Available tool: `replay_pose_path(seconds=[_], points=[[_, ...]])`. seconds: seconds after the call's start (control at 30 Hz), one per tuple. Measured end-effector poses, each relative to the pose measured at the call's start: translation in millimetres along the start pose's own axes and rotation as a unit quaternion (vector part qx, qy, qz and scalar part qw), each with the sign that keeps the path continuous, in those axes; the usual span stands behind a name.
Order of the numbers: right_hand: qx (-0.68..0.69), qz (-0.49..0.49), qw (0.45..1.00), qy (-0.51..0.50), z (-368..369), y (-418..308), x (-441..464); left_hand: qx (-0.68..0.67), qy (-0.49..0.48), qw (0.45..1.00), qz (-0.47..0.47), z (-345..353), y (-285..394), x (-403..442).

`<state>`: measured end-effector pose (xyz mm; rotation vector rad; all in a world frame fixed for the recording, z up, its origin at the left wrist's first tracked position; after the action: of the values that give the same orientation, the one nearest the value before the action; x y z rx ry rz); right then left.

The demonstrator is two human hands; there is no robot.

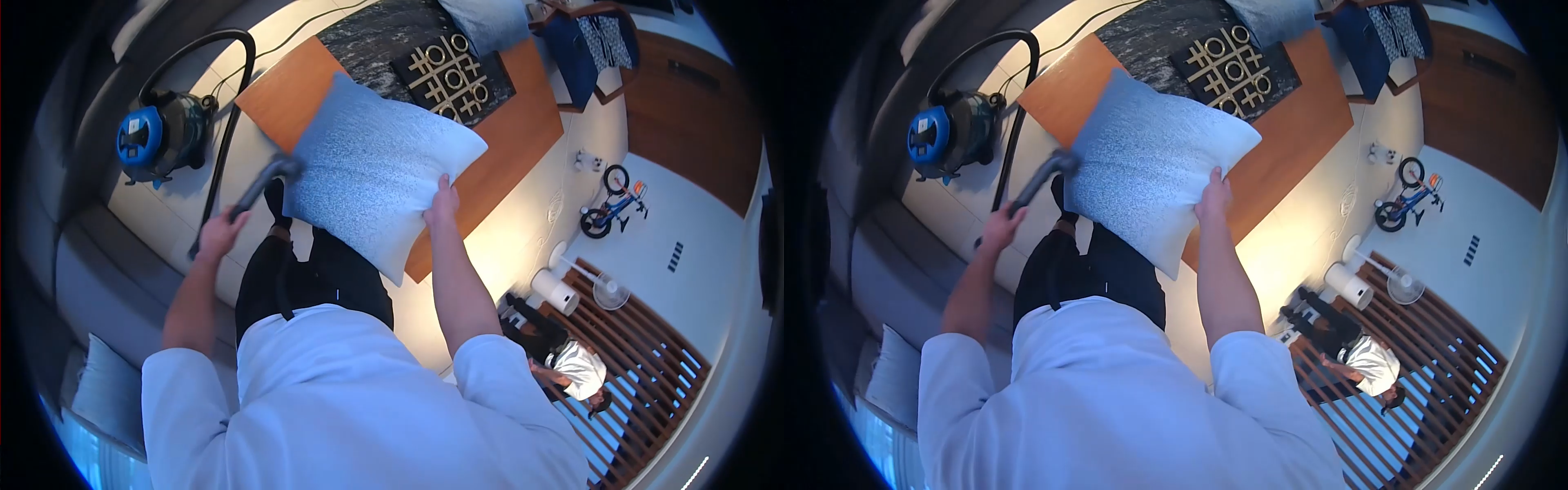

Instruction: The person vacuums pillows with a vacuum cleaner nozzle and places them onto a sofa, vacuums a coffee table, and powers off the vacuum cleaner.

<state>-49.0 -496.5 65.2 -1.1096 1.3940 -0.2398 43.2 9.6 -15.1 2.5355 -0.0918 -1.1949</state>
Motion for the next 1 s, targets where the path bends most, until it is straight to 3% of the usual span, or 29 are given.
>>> replay_pose_path(seconds=[0.07,0.13,0.17,0.2,0.27,0.33,0.37,0.43,0.47,0.57,0.63,0.67,0.73,0.77,0.8,0.87,0.93,1.0], points=[[-0.016,-0.034,0.999,-0.002,-5,-1,6,0.04,0.076,0.996,-0.037,-8,-66,-5],[-0.037,-0.066,0.997,-0.005,-14,3,9,0.027,0.065,0.997,-0.027,-35,-41,-26],[-0.217,-0.149,0.965,-0.015,-19,9,-2,0.009,0.05,0.998,-0.019,-47,-21,-37],[-0.389,-0.226,0.893,-0.027,-20,15,-16,0.016,0.048,0.999,-0.015,-52,0,-40],[-0.512,-0.216,0.823,-0.117,-25,41,-61,-0.047,0.057,0.997,0.03,-58,54,-42],[-0.396,-0.112,0.889,-0.198,-33,89,-77,-0.087,0.039,0.995,0.032,-59,113,-41],[-0.4,-0.121,0.886,-0.202,-34,100,-76,-0.096,0.028,0.994,0.033,-51,132,-35],[-0.365,-0.011,0.919,-0.151,-37,131,-67,-0.099,0.016,0.994,0.035,-32,156,-22],[-0.358,-0.01,0.92,-0.157,-40,147,-64,-0.09,0.009,0.995,0.04,-28,163,-18],[-0.537,-0.143,0.823,-0.122,-34,157,-51,-0.027,0.009,0.999,0.036,-32,174,-19],[-0.651,-0.08,0.752,0.062,-31,143,-63,-0.017,0.005,0.999,0.038,-31,169,-17],[-0.649,-0.078,0.754,0.064,-34,148,-51,-0.018,0.007,1.0,0.018,-36,166,-20],[-0.595,-0.131,0.793,-0.001,-46,180,-25,-0.012,0.004,1.0,-0.005,-34,150,-16],[-0.555,-0.212,0.804,-0.005,-46,176,-25,-0.004,0.017,1.0,0.005,-35,142,-15],[-0.557,-0.207,0.804,-0.004,-51,175,-25,0.002,0.029,0.999,0.014,-34,136,-17],[-0.453,-0.318,0.833,-0.001,-58,156,-38,0.003,0.028,1.0,0.005,-37,125,-18],[-0.439,-0.372,0.817,-0.041,-68,124,-63,-0.001,0.042,0.999,-0.027,-48,110,-22],[-0.382,-0.507,0.768,-0.084,-59,61,-115,0.004,0.048,0.999,-0.022,-62,94,-33]])
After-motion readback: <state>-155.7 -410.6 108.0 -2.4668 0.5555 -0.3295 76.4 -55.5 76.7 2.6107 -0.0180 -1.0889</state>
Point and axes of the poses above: each hand's wrist, its own x-axis towards the middle knuckle, its own z-axis out of the palm, y = z × x, the point moved 4 cm from there along x, towards the middle knuckle, and after that the axes turned 2 degrees about -z, right-handed, at the moved point
